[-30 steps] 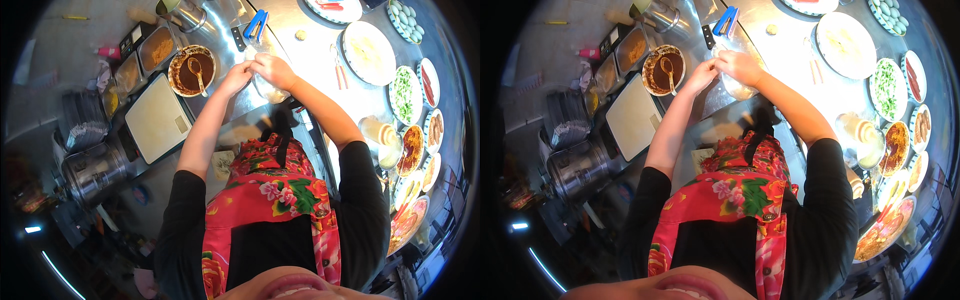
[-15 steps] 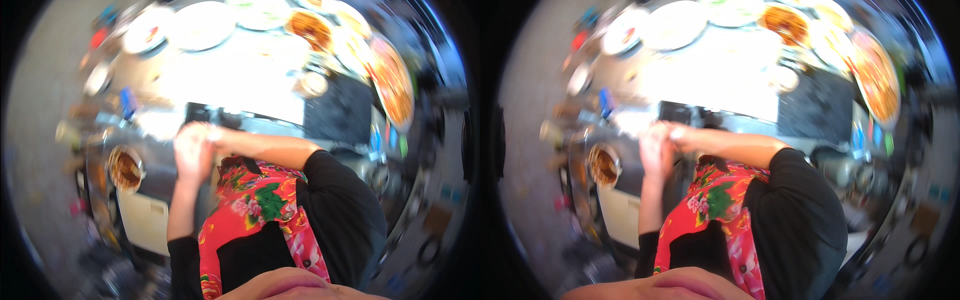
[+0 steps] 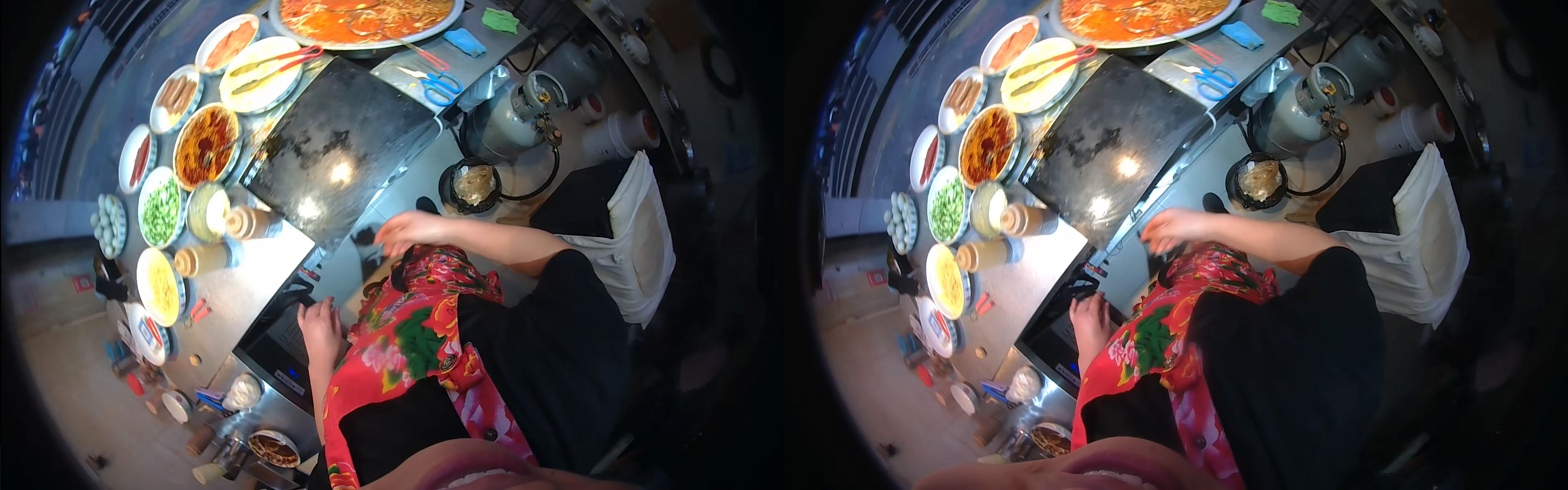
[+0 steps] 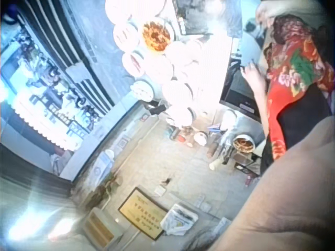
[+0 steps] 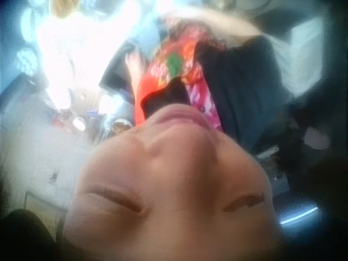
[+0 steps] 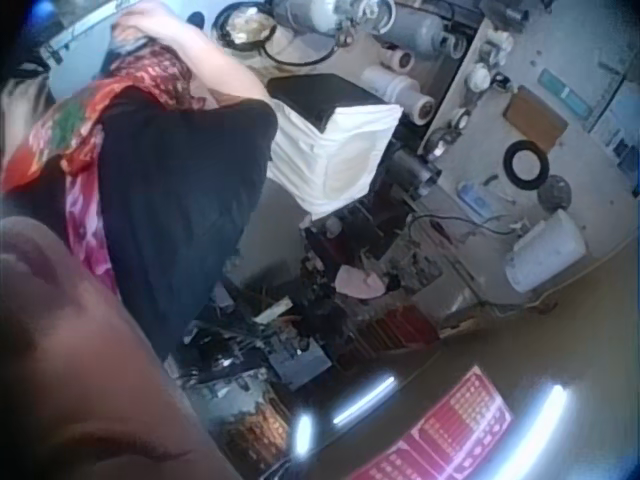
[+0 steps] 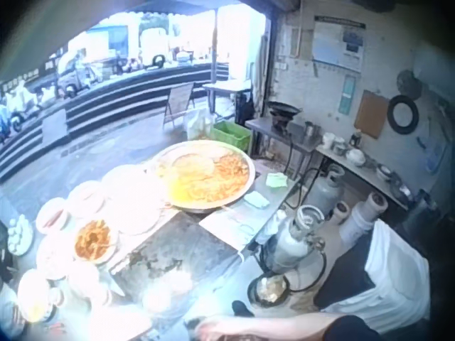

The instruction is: The person stirs a pot of seasoned ground meat, then moves to a prep counter to assemble a wrap. They place a thin flatbread on a board, add meat, noodles, and chopped vegetables using tongs and a ladle, then fold the wrap and place it into a plastic bag.

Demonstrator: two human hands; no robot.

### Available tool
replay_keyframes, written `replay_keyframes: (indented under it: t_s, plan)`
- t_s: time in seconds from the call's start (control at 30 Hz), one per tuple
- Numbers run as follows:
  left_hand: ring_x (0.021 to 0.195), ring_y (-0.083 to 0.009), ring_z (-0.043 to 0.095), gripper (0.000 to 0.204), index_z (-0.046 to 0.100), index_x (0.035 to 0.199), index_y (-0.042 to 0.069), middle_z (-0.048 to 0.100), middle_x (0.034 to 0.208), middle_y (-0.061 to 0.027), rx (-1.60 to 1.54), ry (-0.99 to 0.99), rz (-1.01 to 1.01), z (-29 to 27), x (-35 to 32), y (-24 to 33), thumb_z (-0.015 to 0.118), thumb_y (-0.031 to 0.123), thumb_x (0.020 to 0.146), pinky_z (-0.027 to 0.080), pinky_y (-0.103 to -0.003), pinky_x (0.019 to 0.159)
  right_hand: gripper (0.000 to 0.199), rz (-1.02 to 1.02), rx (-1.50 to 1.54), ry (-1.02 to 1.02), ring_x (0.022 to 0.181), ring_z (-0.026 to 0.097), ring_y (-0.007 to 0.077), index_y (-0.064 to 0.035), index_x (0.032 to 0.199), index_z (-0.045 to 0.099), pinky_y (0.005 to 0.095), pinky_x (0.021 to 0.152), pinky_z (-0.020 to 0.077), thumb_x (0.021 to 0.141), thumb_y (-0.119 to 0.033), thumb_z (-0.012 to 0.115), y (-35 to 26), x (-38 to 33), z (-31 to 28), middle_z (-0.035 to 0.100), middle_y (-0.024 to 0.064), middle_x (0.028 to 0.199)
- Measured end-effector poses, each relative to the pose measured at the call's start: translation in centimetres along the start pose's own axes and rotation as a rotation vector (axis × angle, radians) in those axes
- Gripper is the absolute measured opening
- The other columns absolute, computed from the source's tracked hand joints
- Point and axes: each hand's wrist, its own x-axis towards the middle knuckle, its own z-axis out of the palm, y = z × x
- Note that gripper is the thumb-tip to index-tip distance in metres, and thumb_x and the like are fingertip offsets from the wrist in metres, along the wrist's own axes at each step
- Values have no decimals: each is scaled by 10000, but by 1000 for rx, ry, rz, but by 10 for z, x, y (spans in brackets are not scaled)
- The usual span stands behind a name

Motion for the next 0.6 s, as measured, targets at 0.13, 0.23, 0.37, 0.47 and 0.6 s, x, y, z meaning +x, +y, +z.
replay_keyframes:
  t_s: [0.13, 0.23, 0.37, 0.47, 0.6]
  plan:
    - [977, -337, 634, 269, 655, 1136, 50, 682, 951, -136, 17, -290, -94, -4, 63, 27, 598, 137, 887, 385, -547, 1039, 191, -150, 63, 934, 677, 647, 139, -18, 980, 700, 260, 650, 528, 974, -85, 522, -23, -45, -248, 699, 75, 830]
    - [969, -351, 642, 314, 654, 1150, 46, 690, 958, -161, 10, -503, -29, -8, 113, 66, 607, 146, 857, 431, -491, 986, 205, -36, -328, 1668, 823, 698, 263, -83, 1013, 711, 392, 764, 547, 919, -152, 543, -52, -99, -423, 707, 116, 880]
    - [915, -376, 653, 361, 648, 1162, 41, 693, 936, -172, -170, -579, -14, -6, 190, 122, 662, 127, 812, 488, -473, 854, 193, 224, -803, 1962, 975, 667, 351, -100, 953, 733, 458, 862, 529, 915, -174, 559, -59, -127, -547, 701, 172, 947]
    - [926, -372, 657, 365, 643, 1178, 26, 694, 951, -179, -101, -513, 107, -2, 223, 154, 647, 84, 817, 499, -464, 849, 179, 241, -935, 1785, 959, 661, 364, -107, 930, 736, 460, 855, 528, 912, -161, 566, -51, -133, -584, 706, 171, 939]
    - [963, -363, 656, 335, 645, 1181, 13, 696, 965, -183, -58, -496, 195, -13, 256, 192, 623, 73, 852, 493, -448, 878, 190, -436, -171, 2019, 829, 682, 271, -87, 937, 689, 405, 797, 518, 981, -201, 544, -74, -169, -607, 704, 105, 844]
